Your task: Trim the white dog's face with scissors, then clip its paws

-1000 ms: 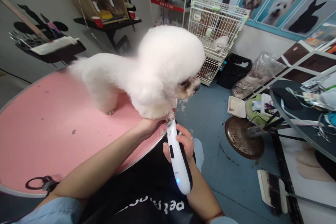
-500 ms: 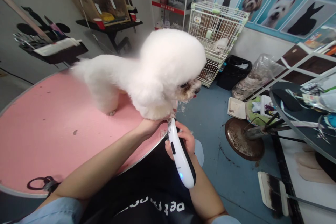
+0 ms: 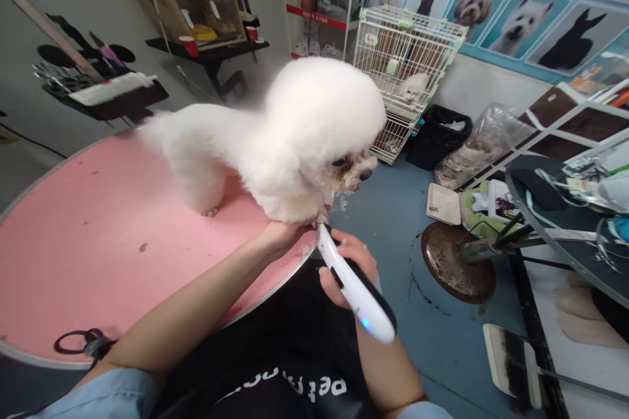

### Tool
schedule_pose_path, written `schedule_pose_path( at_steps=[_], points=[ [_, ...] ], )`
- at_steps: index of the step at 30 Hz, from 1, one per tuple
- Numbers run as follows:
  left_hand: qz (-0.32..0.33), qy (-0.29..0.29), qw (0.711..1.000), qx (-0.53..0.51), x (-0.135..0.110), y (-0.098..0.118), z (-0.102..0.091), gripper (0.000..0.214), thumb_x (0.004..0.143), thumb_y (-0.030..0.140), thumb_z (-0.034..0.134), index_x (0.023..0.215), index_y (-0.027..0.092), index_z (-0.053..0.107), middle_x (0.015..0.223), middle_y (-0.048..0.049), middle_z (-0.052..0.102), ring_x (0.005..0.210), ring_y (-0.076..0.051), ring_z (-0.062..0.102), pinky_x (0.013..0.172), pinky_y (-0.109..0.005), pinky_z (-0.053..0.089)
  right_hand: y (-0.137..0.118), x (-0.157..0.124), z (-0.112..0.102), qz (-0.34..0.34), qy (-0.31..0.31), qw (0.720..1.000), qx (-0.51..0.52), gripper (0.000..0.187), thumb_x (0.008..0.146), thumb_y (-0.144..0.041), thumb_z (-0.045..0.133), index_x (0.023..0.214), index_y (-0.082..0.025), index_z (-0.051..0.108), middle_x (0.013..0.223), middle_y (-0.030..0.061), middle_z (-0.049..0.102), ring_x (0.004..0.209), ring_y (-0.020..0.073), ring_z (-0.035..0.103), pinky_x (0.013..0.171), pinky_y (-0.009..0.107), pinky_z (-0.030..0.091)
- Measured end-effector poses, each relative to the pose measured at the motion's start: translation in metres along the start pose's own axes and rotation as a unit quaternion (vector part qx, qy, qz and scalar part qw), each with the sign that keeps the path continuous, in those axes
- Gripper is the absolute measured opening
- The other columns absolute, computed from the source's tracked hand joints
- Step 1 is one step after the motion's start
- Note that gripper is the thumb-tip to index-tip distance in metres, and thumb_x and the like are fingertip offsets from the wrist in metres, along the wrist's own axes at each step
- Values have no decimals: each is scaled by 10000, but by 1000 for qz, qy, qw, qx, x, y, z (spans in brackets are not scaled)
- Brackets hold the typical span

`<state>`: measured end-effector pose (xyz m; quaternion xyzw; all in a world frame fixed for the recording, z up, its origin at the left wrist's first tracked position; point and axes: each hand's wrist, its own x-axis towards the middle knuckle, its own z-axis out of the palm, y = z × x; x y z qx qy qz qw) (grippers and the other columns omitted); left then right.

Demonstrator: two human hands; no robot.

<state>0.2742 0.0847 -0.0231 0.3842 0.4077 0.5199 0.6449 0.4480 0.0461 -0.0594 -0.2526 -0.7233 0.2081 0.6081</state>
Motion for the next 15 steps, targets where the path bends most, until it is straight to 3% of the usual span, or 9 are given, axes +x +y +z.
schedule_pose_path(
  at_steps=[3,7,11,13,15],
  points=[
    [-9,15,999,-37,0,-5,-1,400,592,364,815,911,160,686,874,-45,632,768,-147,500,682,-293,390,4,-15,10,-26,73,995,-69,529,748,-197,765,1222,-269,542,1242,92,685,1101,271,706,821,426,632],
    [0,19,999,-41,-1,-8,-2,388,613,385,837,911,175,704,939,-61,656,873,-192,533,756,-329,413,8,-24,21,-13,78,993,-92,554,751,-256,785,1248,-306,544,1242,97,681,1074,294,710,795,477,637],
    [-3,25,999,-44,-3,-6,1,363,607,379,839,881,176,714,893,-63,654,823,-183,514,726,-325,398,10,-25,26,-14,102,989,-104,591,731,-231,793,1261,-316,548,1244,89,684,1077,299,705,804,496,632],
    [-2,23,999,-44,-3,-4,2,343,621,359,821,878,159,714,859,-56,644,791,-171,500,716,-319,392,11,-20,24,-33,91,989,-110,594,739,-196,770,1274,-314,543,1260,81,682,1094,288,702,816,482,630],
    [-2,15,999,-39,-3,-4,1,334,642,360,800,888,151,716,857,-57,651,800,-176,511,728,-322,399,9,-11,20,-41,33,993,-110,548,762,-170,737,1258,-303,545,1298,92,670,1131,282,694,845,471,620]
  ],
)
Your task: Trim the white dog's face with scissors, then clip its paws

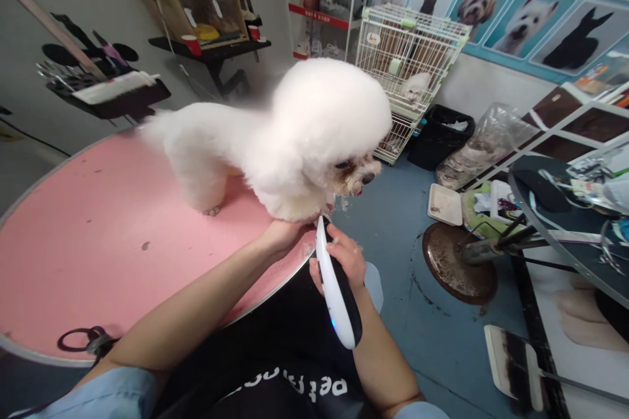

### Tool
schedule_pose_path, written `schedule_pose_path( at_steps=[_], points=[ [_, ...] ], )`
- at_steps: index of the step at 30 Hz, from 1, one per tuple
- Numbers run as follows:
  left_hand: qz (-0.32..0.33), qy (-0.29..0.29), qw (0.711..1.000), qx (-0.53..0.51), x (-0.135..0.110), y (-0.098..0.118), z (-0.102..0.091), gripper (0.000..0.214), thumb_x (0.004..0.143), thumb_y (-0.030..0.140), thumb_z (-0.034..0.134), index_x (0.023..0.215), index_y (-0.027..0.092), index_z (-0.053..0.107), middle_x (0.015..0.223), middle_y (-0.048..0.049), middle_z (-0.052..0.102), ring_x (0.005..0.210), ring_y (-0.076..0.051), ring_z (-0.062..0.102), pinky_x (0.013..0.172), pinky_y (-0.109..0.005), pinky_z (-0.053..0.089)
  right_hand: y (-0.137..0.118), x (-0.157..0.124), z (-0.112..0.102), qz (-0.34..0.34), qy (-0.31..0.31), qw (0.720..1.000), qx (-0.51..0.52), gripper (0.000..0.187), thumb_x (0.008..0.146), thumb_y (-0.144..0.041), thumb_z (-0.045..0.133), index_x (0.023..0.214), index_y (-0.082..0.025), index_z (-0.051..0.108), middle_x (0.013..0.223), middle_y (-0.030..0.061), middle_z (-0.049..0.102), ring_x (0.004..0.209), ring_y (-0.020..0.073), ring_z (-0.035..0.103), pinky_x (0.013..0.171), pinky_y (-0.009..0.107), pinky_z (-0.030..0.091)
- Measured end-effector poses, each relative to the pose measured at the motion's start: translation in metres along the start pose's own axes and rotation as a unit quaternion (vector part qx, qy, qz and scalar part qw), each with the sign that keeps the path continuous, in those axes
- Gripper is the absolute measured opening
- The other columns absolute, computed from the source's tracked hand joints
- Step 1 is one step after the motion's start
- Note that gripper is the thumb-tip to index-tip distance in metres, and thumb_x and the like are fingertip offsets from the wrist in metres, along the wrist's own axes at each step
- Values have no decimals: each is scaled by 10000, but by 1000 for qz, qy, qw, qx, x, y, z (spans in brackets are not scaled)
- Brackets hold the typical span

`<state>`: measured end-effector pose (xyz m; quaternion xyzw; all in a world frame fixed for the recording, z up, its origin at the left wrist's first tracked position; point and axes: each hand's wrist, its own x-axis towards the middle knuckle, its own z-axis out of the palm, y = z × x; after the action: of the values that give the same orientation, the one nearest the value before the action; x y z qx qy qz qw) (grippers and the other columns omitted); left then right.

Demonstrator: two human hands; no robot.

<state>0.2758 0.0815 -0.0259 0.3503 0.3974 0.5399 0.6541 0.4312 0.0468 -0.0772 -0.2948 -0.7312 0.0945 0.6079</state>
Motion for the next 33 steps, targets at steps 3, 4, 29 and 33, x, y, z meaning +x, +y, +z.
schedule_pose_path(
  at_steps=[3,4,29,33],
  points=[
    [-2,-2,1000,-4,2,-1,-3,345,637,389,806,878,162,707,892,-65,678,850,-198,549,773,-334,421,-3,15,-8,24,-111,992,59,386,813,-223,709,1169,-269,565,1304,123,669,1161,285,685,904,485,593],
    [-2,3,1000,-5,3,-2,-4,355,625,397,816,869,166,702,906,-65,683,854,-197,557,776,-332,423,-4,17,-10,44,-131,985,100,341,832,-279,706,1141,-262,563,1267,123,686,1150,283,690,905,484,592],
    [-2,-8,997,-75,4,1,3,359,562,323,864,823,166,674,846,-20,645,759,-137,534,705,-289,425,-15,2,25,257,197,909,263,393,839,-445,710,1074,-282,441,1138,39,670,506,52,536,513,233,500],
    [-10,-10,998,-69,1,2,4,380,582,334,856,865,167,665,886,-32,649,823,-169,556,756,-319,432,-22,0,28,194,176,942,211,444,852,-480,704,1165,-284,457,1220,76,625,560,80,600,619,326,581]
  ],
)
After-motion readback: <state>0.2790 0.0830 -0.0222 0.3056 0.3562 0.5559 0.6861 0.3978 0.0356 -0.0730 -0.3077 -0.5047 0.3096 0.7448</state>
